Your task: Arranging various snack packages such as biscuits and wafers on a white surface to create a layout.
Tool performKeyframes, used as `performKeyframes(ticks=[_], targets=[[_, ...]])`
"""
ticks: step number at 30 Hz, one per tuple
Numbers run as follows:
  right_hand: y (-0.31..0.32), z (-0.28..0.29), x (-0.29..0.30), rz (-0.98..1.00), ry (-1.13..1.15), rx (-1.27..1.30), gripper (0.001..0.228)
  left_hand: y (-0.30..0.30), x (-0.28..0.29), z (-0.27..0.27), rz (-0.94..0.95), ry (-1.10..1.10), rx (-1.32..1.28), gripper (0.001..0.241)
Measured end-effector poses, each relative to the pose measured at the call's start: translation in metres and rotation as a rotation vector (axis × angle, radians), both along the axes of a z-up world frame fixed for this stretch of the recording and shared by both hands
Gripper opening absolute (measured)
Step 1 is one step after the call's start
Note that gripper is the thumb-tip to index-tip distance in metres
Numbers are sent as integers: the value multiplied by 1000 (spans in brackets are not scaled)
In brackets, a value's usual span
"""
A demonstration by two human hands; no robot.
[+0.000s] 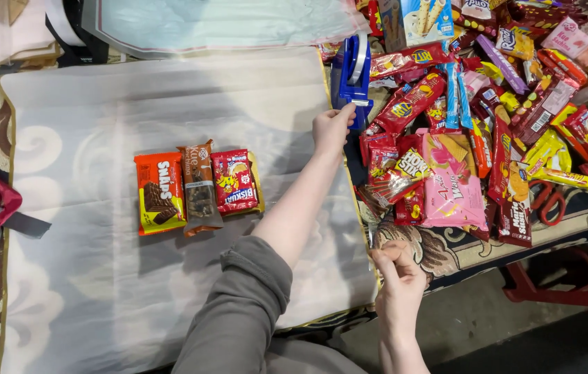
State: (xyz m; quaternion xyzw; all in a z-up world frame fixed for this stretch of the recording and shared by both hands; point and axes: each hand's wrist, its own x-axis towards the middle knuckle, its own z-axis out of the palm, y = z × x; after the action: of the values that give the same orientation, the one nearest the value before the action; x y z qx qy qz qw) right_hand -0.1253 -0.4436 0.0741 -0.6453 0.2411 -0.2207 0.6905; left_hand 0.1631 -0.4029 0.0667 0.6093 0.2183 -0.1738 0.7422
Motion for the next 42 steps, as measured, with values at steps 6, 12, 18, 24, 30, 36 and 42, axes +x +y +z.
performKeyframes(ticks=[6,12,18,24,30,36,42], targets=[[3,-6,-18,23,26,-15,14,-4,2,2,-20,-17,1,25],[5,-22,-24,28,72,-15,15,-16,14,-24,-28,-84,-8,23],[4,-34,-23,53,54,-27,15,-25,22,-45,-58,-190,221,16],[-4,-23,-29,85,70,-71,19,-23,12,-30,-83,-286,223,14],[-26,39,-6,45,94,-163,10,46,25,44,218,-552,-51,10],[-36,73,71,438,96,-268,8,209,12,73,614,-760,-152,15],[24,113,151,707,192,-501,8,338,-72,99,816,-541,-58,19]])
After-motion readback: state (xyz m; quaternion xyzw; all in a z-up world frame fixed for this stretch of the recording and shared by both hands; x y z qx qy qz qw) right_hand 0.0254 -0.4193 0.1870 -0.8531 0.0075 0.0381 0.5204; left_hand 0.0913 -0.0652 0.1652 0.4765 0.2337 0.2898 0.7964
